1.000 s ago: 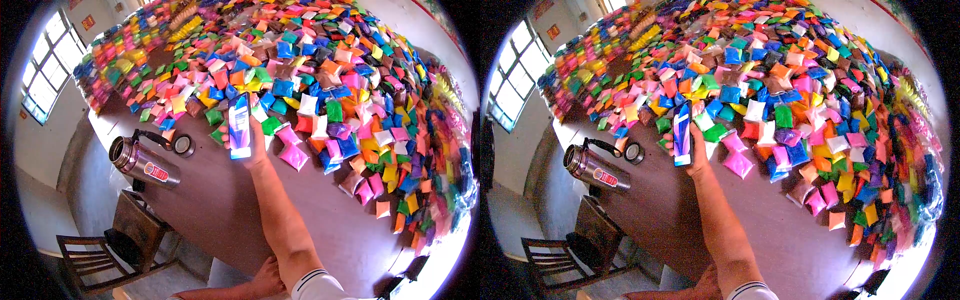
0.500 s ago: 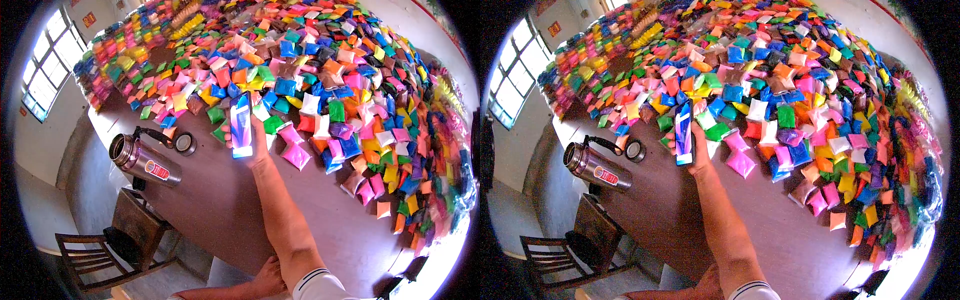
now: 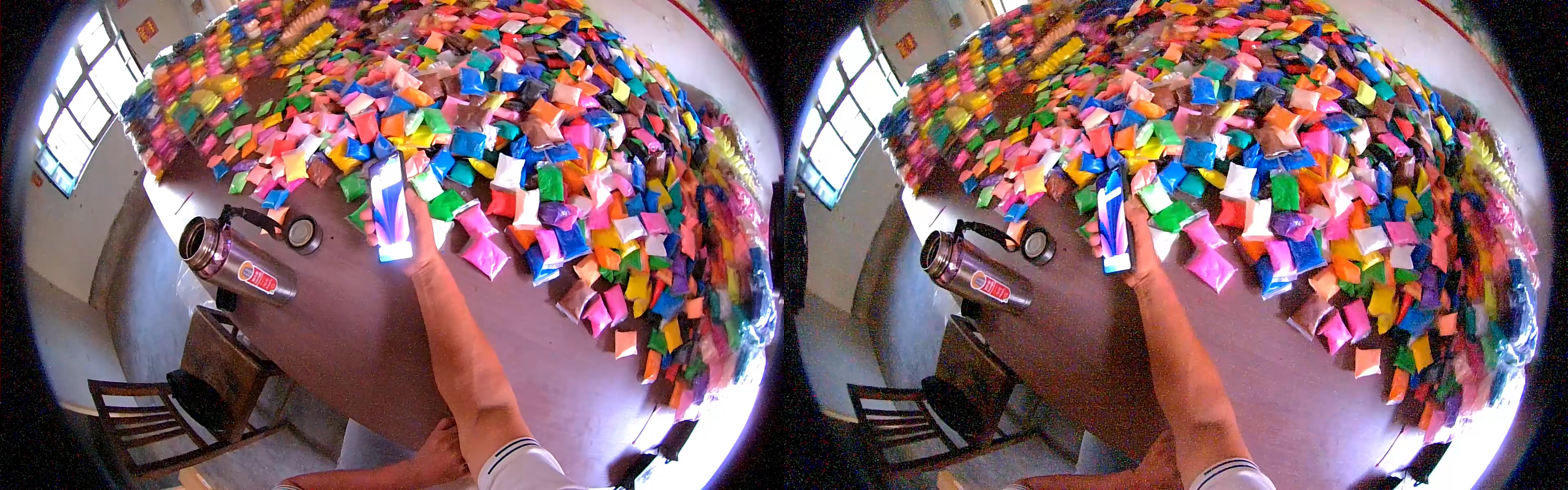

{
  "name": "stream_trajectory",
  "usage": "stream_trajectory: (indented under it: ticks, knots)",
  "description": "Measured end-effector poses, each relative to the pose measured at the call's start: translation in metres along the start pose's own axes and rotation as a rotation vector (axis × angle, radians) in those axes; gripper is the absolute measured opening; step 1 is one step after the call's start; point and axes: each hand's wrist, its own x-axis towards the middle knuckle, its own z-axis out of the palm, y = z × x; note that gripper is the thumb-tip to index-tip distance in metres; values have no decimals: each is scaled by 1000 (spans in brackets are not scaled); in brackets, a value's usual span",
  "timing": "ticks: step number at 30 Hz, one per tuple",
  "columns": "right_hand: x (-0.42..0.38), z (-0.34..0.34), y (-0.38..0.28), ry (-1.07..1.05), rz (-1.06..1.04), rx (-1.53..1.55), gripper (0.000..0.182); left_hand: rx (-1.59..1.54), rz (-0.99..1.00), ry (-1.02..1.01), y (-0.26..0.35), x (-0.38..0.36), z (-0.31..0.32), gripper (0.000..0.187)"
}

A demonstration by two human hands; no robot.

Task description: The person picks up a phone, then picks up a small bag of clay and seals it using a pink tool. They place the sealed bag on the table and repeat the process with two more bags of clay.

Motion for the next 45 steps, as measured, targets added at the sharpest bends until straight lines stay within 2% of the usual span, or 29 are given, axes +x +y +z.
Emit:
stream_trajectory:
  ticks: [3, 9, 18, 25, 27, 28, 30, 31, 33, 34, 36, 37, 38, 39, 40, 43, 45]
  knots:
    - [1, -1, 2, 43, 27, -118, 60, -10, 38, 3, 1, 2, -2, 26]
    - [2, -2, 3, 17, 47, -79, 60, -23, 48, -28, -8, -3, 4, 26]
    - [4, 2, 7, 150, -14, -201, 52, -78, -7, -76, -4, -4, 4, 27]
    - [1, 6, 4, 137, 18, -274, 47, -233, -121, -108, -11, -10, 8, 28]
    - [4, 3, 5, 246, -26, -517, 42, 286, 241, -25, -24, -17, 9, 29]
    - [4, 7, 6, 285, -179, -688, 42, 399, 311, -11, -30, -20, 10, 30]
    - [12, 12, 15, 275, -542, -844, 49, 380, 302, -30, -45, -26, 17, 31]
    - [9, 23, 15, 272, -545, -847, 49, 373, 296, -40, -53, -27, 22, 32]
    - [1, 39, 15, 510, -517, -1267, 65, 422, 380, 5, -79, -31, 40, 33]
    - [4, 38, 20, 519, -513, -1270, 65, 527, 531, 102, -112, -37, 64, 34]
    - [19, 40, 35, 673, -469, -1656, 81, 769, 861, 462, -208, -50, 143, 36]
    - [22, 49, 39, 727, -558, -1745, 88, 480, 651, 57, -159, -40, 100, 36]
    - [29, 50, 43, 738, -552, -1816, 88, 72, 274, -260, -102, -27, 52, 36]
    - [33, 53, 44, 747, -514, -1882, 85, -134, -97, -379, -45, -13, 3, 36]
    - [36, 55, 46, 758, -472, -1947, 81, -152, -173, -387, -23, -6, -9, 34]
    - [43, 52, 61, 888, -546, -2058, 82, 15, -1, -310, -20, -14, -5, 26]
    - [41, 52, 63, 858, -548, -2016, 82, 155, 115, -236, -24, -18, -1, 22]
